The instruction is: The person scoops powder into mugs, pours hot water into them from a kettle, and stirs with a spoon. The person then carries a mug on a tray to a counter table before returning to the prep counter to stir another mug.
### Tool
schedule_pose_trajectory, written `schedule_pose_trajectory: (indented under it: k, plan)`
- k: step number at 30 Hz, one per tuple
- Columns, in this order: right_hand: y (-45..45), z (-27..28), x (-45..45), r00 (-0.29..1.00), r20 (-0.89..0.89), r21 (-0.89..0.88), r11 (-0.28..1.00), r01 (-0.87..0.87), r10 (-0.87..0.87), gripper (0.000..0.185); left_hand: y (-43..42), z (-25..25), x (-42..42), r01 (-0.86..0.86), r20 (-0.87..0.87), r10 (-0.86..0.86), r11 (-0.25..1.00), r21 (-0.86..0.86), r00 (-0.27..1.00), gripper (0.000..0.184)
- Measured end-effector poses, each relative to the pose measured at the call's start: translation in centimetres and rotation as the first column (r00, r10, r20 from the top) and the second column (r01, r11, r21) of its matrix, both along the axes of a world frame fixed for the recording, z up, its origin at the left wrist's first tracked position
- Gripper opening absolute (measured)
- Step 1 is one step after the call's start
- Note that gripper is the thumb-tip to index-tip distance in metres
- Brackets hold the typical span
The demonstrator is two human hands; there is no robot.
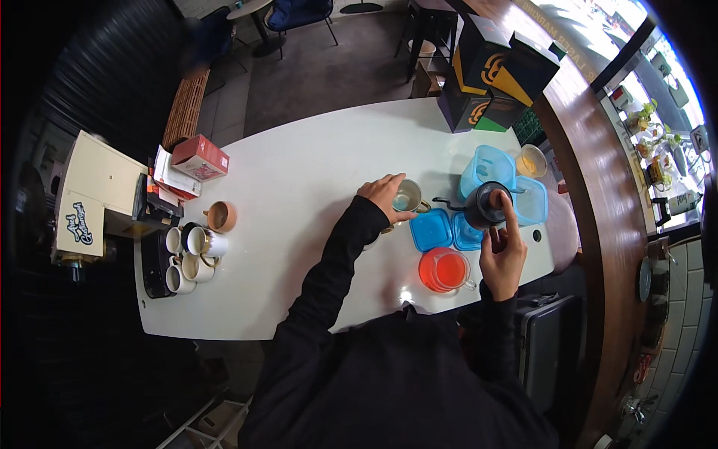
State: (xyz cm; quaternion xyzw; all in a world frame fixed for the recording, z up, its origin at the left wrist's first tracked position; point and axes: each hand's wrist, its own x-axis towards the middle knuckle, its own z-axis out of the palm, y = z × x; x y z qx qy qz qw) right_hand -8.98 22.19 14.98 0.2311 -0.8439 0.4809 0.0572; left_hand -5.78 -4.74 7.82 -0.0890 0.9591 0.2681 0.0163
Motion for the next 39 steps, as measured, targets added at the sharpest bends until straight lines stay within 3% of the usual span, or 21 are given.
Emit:
schedule_pose_trajectory:
  k: [2, 4, 8, 14, 16, 39]
  plan:
    - [-0.2, 0.1, 0.2, 1.000, -0.002, 0.008, 1.000, 0.004, -0.004, 0.077, -0.1, -0.2, 0.2, -0.005, -0.002, 0.005, 1.000, 0.012, 1.000, 0.095]
    - [-0.3, 0.1, 0.2, 1.000, -0.005, 0.017, 1.000, 0.001, -0.001, 0.077, -0.1, -0.8, 0.6, 0.001, -0.143, 0.001, 1.000, 0.008, 0.990, 0.088]
    - [-0.4, -0.2, 0.2, 1.000, 0.020, 0.062, 0.998, 0.002, -0.004, 0.079, 0.0, -0.9, 1.0, 0.018, -0.126, -0.011, 0.998, 0.052, 0.992, 0.089]
    - [-1.0, -0.6, 0.0, 1.000, -0.010, 0.088, 0.996, 0.007, -0.006, 0.079, 0.5, -1.5, 1.4, 0.070, -0.315, -0.034, 0.992, 0.104, 0.949, 0.079]
    - [-1.2, -0.7, -0.2, 1.000, -0.018, 0.112, 0.994, 0.013, -0.011, 0.079, 0.8, -0.8, 1.7, 0.074, -0.387, -0.032, 0.993, 0.093, 0.921, 0.068]
    - [-3.0, -1.3, 0.6, 0.994, -0.106, 0.232, 0.971, 0.055, -0.031, 0.085, 0.8, -1.1, 1.9, 0.083, -0.415, -0.007, 0.983, 0.165, 0.910, 0.068]
